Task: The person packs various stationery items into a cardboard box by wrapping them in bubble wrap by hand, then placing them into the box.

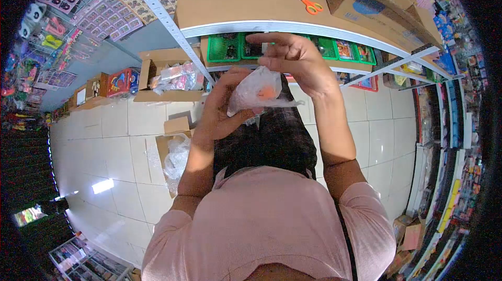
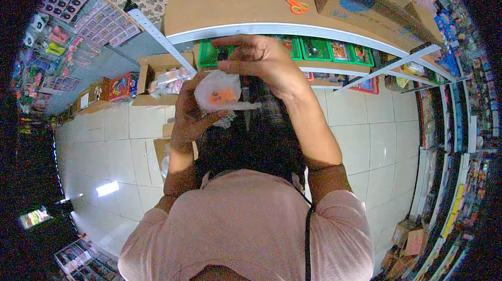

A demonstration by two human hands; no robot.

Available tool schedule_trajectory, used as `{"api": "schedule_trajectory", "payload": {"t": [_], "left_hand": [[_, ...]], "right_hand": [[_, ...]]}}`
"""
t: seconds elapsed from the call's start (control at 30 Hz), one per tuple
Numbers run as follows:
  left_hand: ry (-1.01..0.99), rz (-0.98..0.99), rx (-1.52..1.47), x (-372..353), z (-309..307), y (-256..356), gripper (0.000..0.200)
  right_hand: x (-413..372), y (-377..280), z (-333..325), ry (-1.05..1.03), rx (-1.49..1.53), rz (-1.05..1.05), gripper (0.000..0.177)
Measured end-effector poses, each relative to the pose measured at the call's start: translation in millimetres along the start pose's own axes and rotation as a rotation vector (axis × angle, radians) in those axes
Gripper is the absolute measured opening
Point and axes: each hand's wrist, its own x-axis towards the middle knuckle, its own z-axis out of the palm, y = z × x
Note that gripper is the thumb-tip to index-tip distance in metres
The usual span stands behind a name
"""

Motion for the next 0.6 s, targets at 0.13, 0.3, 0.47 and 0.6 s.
{"api": "schedule_trajectory", "payload": {"t": [0.13,0.3,0.47,0.6], "left_hand": [[-0.075,0.177,0.176,6,-7,-9,0.071],[0.043,0.018,0.09,-2,3,4,0.058],[0.124,-0.114,0.025,0,6,10,0.067],[0.207,-0.286,-0.176,2,9,17,0.07]], "right_hand": [[2,21,-10,-0.133,0.14,0.074,0.034],[-6,40,-11,-0.139,0.228,0.153,0.028],[-7,55,-4,-0.056,0.067,-0.048,0.024],[-6,53,7,0.055,0.095,-0.094,0.025]]}}
